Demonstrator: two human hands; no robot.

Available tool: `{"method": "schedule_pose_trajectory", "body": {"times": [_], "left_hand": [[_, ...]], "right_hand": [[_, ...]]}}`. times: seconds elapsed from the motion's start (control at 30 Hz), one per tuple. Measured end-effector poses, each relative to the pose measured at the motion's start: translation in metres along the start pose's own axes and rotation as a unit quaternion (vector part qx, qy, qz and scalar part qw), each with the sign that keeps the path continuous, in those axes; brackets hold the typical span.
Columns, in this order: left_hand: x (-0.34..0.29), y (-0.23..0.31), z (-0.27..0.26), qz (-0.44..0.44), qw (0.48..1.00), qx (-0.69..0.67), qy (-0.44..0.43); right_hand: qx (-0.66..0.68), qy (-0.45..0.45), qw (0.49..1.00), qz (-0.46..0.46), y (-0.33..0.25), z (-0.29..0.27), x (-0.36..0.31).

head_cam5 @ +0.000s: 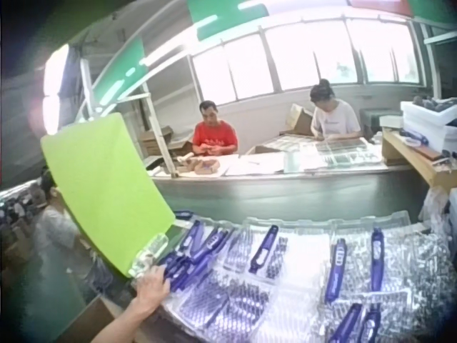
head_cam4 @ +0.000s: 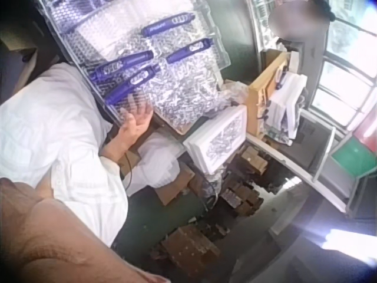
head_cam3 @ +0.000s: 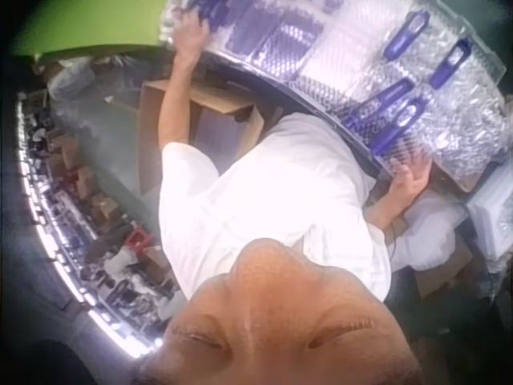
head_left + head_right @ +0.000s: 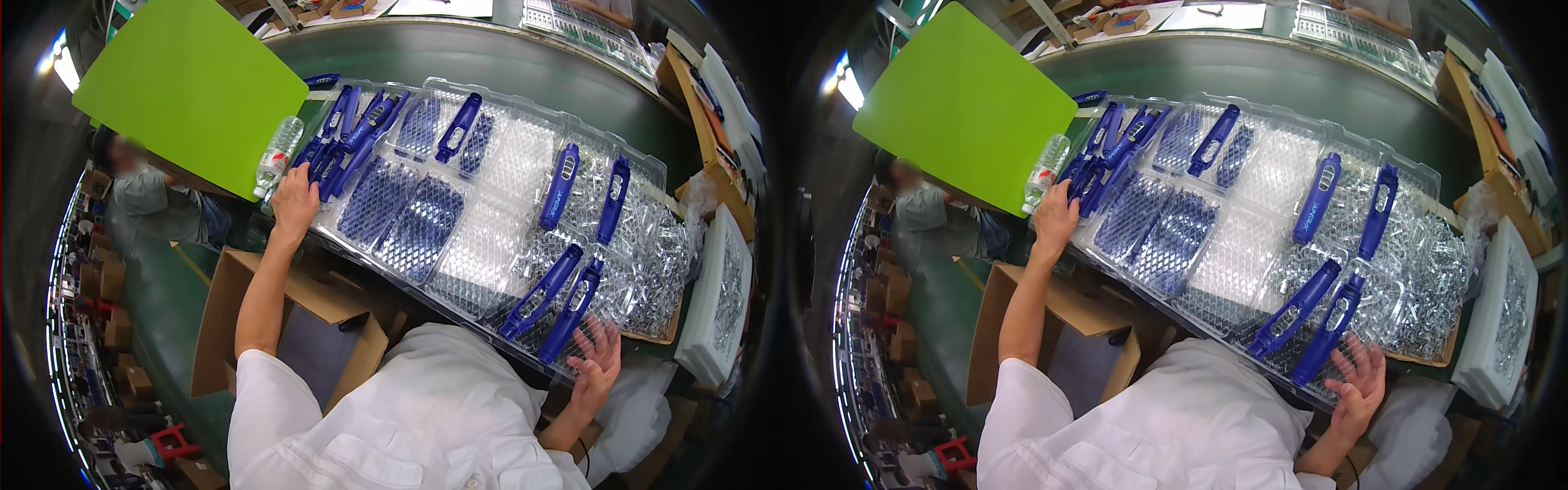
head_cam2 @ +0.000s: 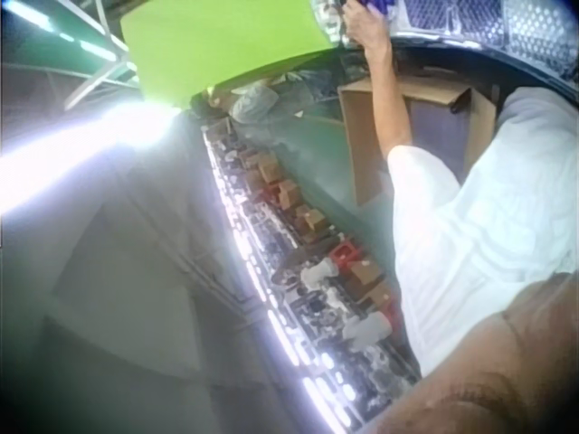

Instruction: The person assembles blue vegetable peelers by inserting metal blades into plastic handles. They pick up a handle, insert a blade from a tray, and place the finished peeler into a clear plastic packaging tray. The process is repeated multiple times throughout the clip.

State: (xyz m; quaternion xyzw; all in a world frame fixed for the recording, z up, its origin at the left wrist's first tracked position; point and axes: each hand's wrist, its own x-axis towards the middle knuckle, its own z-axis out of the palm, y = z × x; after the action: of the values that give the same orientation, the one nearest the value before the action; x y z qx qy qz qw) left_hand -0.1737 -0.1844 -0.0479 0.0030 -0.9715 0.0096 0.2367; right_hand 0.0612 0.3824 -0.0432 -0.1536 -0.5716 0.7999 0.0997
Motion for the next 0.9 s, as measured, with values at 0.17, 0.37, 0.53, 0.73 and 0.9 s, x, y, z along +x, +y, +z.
{"method": "schedule_pose_trajectory", "body": {"times": [0.17, 0.37, 0.53, 0.73, 0.9], "left_hand": [[-0.001, 0.004, 0.000, -0.010, 1.000, 0.020, 0.001], [0.003, -0.005, -0.002, -0.051, 0.998, 0.037, -0.004], [0.011, -0.033, -0.017, -0.232, 0.948, -0.220, -0.010], [-0.008, -0.037, -0.056, -0.335, 0.634, -0.689, -0.106], [-0.024, -0.029, -0.064, -0.274, 0.419, -0.847, -0.179]], "right_hand": [[-0.004, -0.003, 1.000, 0.001, 0.002, -0.002, 0.002], [-0.001, -0.002, 1.000, 0.005, 0.004, -0.005, 0.004], [0.000, -0.006, 1.000, 0.007, 0.004, -0.006, 0.005], [-0.013, 0.000, 1.000, 0.008, 0.005, -0.006, 0.006], [-0.021, 0.008, 1.000, 0.007, 0.007, -0.010, 0.006]]}}
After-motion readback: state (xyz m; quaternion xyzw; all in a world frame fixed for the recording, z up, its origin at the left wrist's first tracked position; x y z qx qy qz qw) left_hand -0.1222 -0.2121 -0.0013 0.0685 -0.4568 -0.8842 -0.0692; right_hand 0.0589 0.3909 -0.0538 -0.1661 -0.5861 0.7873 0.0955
